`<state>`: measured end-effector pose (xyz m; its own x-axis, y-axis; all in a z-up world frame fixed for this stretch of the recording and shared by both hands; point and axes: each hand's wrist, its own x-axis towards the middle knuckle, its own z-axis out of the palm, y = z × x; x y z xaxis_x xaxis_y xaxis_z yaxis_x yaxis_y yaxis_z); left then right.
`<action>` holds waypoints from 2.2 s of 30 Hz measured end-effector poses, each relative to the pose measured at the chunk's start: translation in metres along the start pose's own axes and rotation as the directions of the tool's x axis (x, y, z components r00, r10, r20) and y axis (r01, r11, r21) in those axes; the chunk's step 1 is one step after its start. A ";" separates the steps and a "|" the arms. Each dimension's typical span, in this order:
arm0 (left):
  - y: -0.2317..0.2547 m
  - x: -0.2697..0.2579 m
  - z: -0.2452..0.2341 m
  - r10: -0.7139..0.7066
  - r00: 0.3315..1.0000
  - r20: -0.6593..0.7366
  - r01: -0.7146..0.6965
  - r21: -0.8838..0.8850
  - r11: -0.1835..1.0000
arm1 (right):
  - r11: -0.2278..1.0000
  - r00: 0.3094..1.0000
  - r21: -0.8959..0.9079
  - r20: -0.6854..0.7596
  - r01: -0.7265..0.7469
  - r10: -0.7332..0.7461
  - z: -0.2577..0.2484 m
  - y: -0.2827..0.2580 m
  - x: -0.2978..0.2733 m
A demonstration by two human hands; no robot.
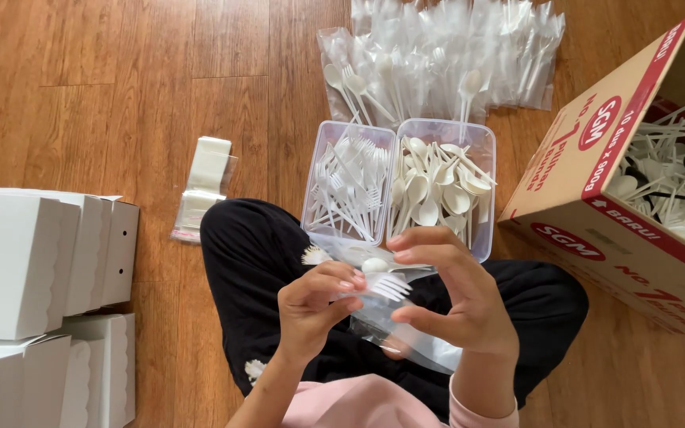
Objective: The person places a plastic spoon and a plastic fork into a small clear plastic bag, handling the items one at a time and repeating the process for multiple sets.
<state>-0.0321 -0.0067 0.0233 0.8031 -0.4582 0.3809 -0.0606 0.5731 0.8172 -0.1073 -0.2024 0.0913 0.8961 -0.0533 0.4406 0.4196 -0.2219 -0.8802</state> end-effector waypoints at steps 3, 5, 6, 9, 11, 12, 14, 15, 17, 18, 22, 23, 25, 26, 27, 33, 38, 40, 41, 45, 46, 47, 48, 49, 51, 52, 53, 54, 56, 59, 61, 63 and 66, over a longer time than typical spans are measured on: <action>-0.002 0.000 -0.001 -0.015 1.000 0.004 0.015 0.008 1.000 | 1.000 1.000 0.019 -0.022 0.003 -0.003 -0.003 -0.001 -0.003; -0.001 -0.001 -0.004 -0.026 1.000 0.005 0.026 0.030 0.999 | 0.999 0.998 0.031 -0.052 0.022 -0.021 -0.008 0.004 -0.007; 0.000 -0.002 -0.005 -0.037 0.999 0.007 0.036 0.053 0.998 | 0.998 0.996 0.042 -0.084 0.043 -0.039 -0.010 0.007 -0.009; 0.005 0.000 -0.007 -0.029 1.000 0.009 0.028 0.138 0.990 | 0.995 0.982 0.083 -0.181 0.060 -0.044 -0.020 0.018 -0.015; 0.019 0.016 -0.002 -0.070 0.997 0.016 0.065 0.213 0.975 | 0.996 0.968 0.075 -0.248 0.054 -0.034 -0.030 0.027 -0.022; 0.026 0.023 0.001 -0.110 0.994 0.020 0.100 0.288 0.952 | 0.997 0.950 0.068 -0.312 0.047 -0.024 -0.035 0.031 -0.026; 0.023 0.025 0.001 -0.128 0.991 -0.026 0.130 0.245 0.961 | 0.994 0.895 0.106 -0.442 -0.018 0.064 -0.044 0.038 -0.041; 0.022 0.027 0.002 -0.149 0.986 -0.069 0.161 0.204 0.966 | 0.985 0.814 0.157 -0.561 -0.074 0.151 -0.048 0.042 -0.049; 0.027 0.035 0.011 -0.104 0.990 -0.099 0.117 0.142 0.983 | 0.976 0.723 0.188 -0.658 -0.110 0.208 -0.059 0.047 -0.060; 0.029 0.039 0.016 -0.063 0.989 -0.134 0.074 0.083 0.994 | 0.963 0.618 0.228 -0.740 -0.141 0.266 -0.064 0.049 -0.066; 0.002 0.034 0.015 -0.211 0.945 -0.250 0.120 -0.334 0.935 | 0.937 0.429 0.243 -0.840 -0.251 0.333 -0.077 0.044 -0.073; -0.003 0.033 0.017 -0.302 0.908 -0.291 0.157 -0.433 0.888 | 0.933 0.408 0.255 -0.847 -0.253 0.341 -0.080 0.045 -0.077; -0.022 0.027 0.011 -0.396 0.860 -0.322 0.184 -0.528 0.829 | 0.929 0.385 0.268 -0.853 -0.256 0.353 -0.083 0.047 -0.082; -0.036 0.021 0.005 -0.481 0.783 -0.393 0.189 -0.587 0.787 | 0.926 0.365 0.282 -0.858 -0.251 0.360 -0.084 0.049 -0.084; -0.050 0.015 -0.001 -0.561 0.694 -0.452 0.182 -0.644 0.743 | 0.923 0.347 0.295 -0.863 -0.246 0.368 -0.085 0.052 -0.085; -0.108 -0.060 -0.053 -0.676 0.303 -0.671 0.440 -0.531 0.724 | 0.921 0.349 0.309 -0.858 -0.235 0.377 -0.081 0.061 -0.081; -0.102 -0.070 -0.053 -0.704 0.299 -0.644 0.507 -0.518 0.689 | 0.910 0.375 0.303 -0.838 -0.283 0.395 -0.075 0.064 -0.076; -0.106 -0.068 -0.048 -0.708 0.294 -0.642 0.454 -0.558 0.694 | 0.908 0.382 0.302 -0.834 -0.289 0.399 -0.075 0.070 -0.076; -0.108 -0.066 -0.043 -0.709 0.355 -0.609 0.414 -0.578 0.703 | 0.909 0.387 0.321 -0.828 -0.267 0.406 -0.076 0.073 -0.079; -0.105 -0.037 -0.017 -0.778 0.355 -0.519 0.378 -0.681 0.627 | 0.917 0.430 0.269 -0.820 -0.294 0.378 -0.076 0.088 -0.089; -0.110 -0.039 -0.021 -0.778 0.354 -0.519 0.376 -0.683 0.626 | 0.917 0.431 0.268 -0.819 -0.296 0.378 -0.077 0.090 -0.090; -0.115 -0.041 -0.025 -0.782 0.352 -0.515 0.411 -0.666 0.623 | 0.914 0.429 0.268 -0.818 -0.305 0.383 -0.078 0.092 -0.092; -0.120 -0.043 -0.029 -0.786 0.349 -0.511 0.444 -0.648 0.619 | 0.911 0.427 0.268 -0.817 -0.313 0.387 -0.079 0.094 -0.093; -0.123 -0.046 -0.037 -0.787 0.350 -0.509 0.446 -0.648 0.617 | 0.911 0.425 0.266 -0.819 -0.314 0.386 -0.080 0.101 -0.095; -0.128 -0.056 -0.053 -0.770 0.342 -0.538 0.590 -0.515 0.621 | 0.909 0.437 0.210 -0.823 -0.361 0.364 -0.082 0.113 -0.100; -0.121 -0.054 -0.052 -0.773 0.339 -0.536 0.594 -0.515 0.618 | 0.907 0.433 0.210 -0.824 -0.364 0.365 -0.084 0.126 -0.101; -0.113 -0.053 -0.051 -0.819 0.316 -0.479 0.632 -0.537 0.559 | 0.894 0.439 0.155 -0.828 -0.421 0.350 -0.086 0.140 -0.102; -0.104 -0.052 -0.050 -0.860 0.290 -0.420 0.668 -0.554 0.496 | 0.875 0.445 0.099 -0.830 -0.474 0.336 -0.087 0.153 -0.104; -0.113 -0.066 -0.042 -0.893 0.250 -0.374 0.663 -0.606 0.440 | 0.828 0.516 0.007 -0.780 -0.561 0.356 -0.086 0.170 -0.096; -0.124 -0.090 -0.024 -0.932 0.180 -0.314 0.661 -0.663 0.351 | 0.693 0.603 -0.145 -0.636 -0.706 0.481 -0.081 0.209 -0.086; -0.125 -0.103 -0.004 -0.944 0.144 -0.298 0.671 -0.672 0.314 | 0.603 0.602 -0.207 -0.550 -0.770 0.579 -0.074 0.229 -0.078; -0.117 -0.113 0.022 -0.801 0.513 -0.308 0.814 -0.121 0.568 | 0.474 0.668 -0.487 -0.395 -0.734 0.631 -0.065 0.238 -0.068; -0.075 -0.071 0.050 -0.493 0.829 0.263 0.285 0.558 0.779 | 0.354 0.766 -0.776 -0.243 -0.521 0.596 -0.072 0.291 -0.092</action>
<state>-0.1144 -0.0509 -0.0439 0.5398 -0.8414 0.0271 -0.1490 -0.0638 0.9868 -0.0780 -0.3320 -0.1932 0.9010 -0.4092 -0.1439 -0.4310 -0.8066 -0.4045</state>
